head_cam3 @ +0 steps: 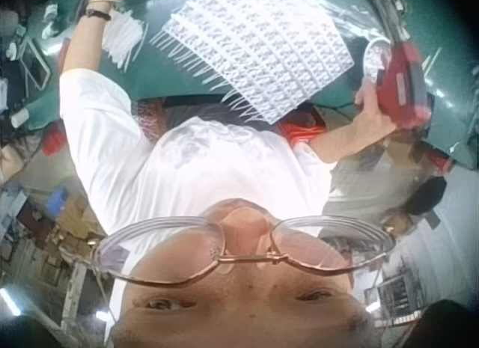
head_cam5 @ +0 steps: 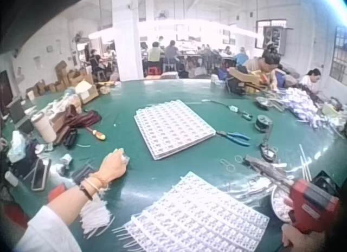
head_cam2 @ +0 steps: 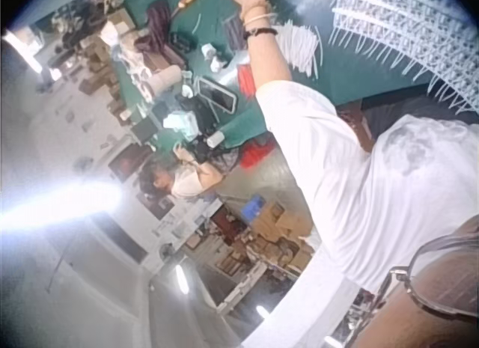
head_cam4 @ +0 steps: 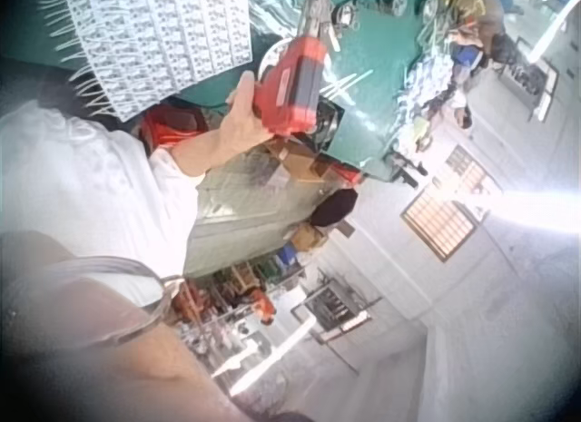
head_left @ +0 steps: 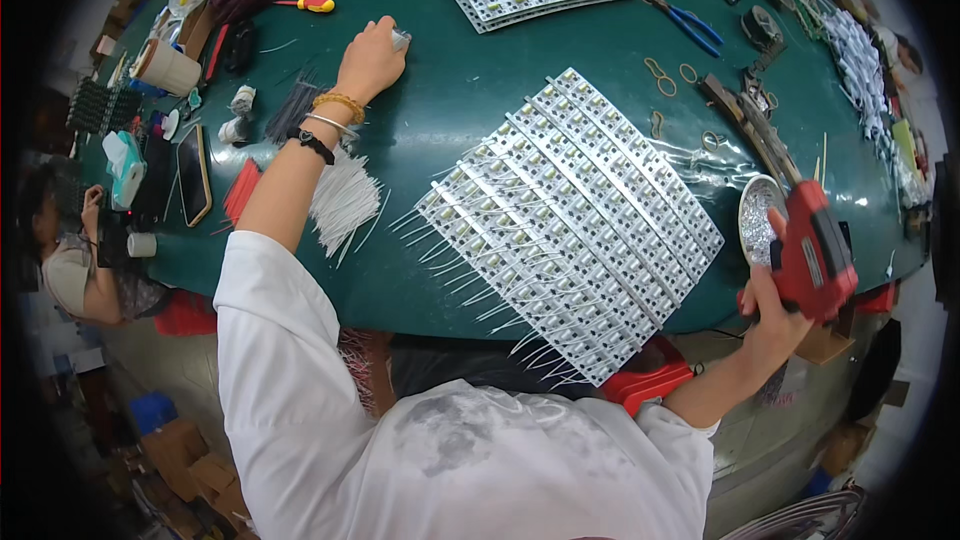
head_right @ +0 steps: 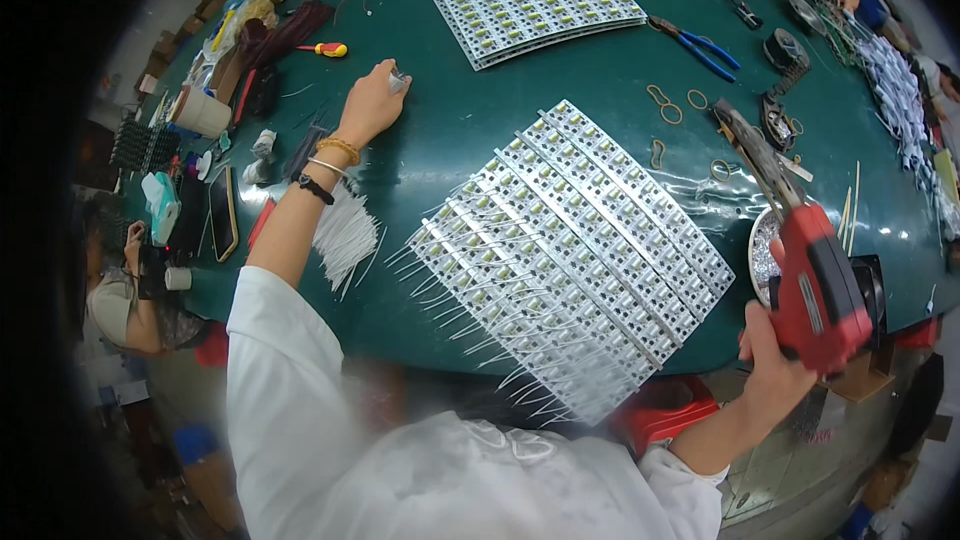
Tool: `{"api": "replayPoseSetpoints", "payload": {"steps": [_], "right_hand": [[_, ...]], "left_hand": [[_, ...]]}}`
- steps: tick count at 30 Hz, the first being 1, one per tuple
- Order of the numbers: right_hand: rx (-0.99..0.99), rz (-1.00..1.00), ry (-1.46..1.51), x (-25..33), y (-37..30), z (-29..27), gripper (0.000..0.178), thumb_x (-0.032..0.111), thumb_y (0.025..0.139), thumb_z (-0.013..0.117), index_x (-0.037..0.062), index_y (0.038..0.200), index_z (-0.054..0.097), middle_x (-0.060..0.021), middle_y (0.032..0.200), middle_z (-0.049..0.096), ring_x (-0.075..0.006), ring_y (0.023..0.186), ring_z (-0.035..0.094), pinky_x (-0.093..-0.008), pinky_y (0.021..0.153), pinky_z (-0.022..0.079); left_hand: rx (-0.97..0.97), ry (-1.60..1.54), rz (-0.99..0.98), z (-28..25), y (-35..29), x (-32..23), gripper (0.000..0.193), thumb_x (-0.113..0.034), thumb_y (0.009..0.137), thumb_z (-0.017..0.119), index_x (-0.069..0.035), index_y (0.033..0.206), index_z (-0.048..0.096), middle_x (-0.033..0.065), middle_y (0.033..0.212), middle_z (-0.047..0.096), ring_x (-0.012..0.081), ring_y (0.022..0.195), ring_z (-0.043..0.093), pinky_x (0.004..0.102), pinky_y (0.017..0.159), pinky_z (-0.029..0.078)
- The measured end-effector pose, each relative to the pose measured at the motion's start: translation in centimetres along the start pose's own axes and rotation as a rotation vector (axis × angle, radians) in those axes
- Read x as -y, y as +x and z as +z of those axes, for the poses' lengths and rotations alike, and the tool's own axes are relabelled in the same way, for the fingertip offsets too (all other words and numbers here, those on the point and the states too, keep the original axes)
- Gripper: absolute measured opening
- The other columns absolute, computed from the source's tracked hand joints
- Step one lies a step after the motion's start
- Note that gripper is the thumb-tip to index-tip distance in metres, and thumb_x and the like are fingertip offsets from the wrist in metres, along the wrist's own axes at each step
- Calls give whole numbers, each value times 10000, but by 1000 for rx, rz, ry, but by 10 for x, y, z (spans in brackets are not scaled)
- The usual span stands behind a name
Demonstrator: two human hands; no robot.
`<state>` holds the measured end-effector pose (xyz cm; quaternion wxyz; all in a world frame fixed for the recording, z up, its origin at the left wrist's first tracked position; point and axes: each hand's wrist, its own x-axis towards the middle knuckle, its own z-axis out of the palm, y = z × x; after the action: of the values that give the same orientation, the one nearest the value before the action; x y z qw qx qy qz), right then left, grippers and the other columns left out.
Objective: The person solders wires onto circuit board strips using a soldering gun, removes a rubber band from a bundle of wires by hand, and solders additional wires onto the circuit boards.
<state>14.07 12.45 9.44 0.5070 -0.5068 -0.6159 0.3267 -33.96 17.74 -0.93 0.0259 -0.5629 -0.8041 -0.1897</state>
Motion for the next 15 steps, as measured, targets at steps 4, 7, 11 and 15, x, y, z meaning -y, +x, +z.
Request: {"api": "replayPoseSetpoints", "payload": {"steps": [4, 7, 11, 15], "right_hand": [[-98, 30, 140, 7, -21, -3, 495, -115, 685, 526, -157, 1176, 478, -294, 1143, 583, -44, 405, 396, -194, 393, 343], [-78, -5, 208, 4, -28, -7, 517, -110, 688, 517, -167, 1197, 448, -318, 1160, 559, -46, 401, 391, -192, 401, 355], [-88, 23, 221, -3, -35, -10, 588, -68, 734, 513, -126, 1298, 358, -307, 1224, 522, -51, 412, 380, -207, 395, 368], [-157, 58, 304, 1, -42, -6, 543, -89, 697, 522, -162, 1222, 403, -352, 1178, 523, -57, 404, 392, -214, 398, 383]], "left_hand": [[10, -23, 14, 3, -5, -9, 358, -318, 851, 622, -11, 1009, 528, 222, 992, 584, 401, 980, 548, 492, 900, 412], [88, -26, 6, 7, -5, -7, 530, -450, 848, 600, -3, 1120, 516, 240, 1167, 530, 398, 1174, 440, 506, 1005, 314], [146, 141, 62, 9, -6, -7, 888, -663, 775, 549, -11, 1351, 371, 265, 1398, 334, 410, 1321, 275, 524, 1071, 220], [270, 141, 68, 0, -11, -9, 1126, -760, 660, 592, -68, 1462, 211, 268, 1475, 212, 429, 1383, 147, 581, 1087, 146]]}}
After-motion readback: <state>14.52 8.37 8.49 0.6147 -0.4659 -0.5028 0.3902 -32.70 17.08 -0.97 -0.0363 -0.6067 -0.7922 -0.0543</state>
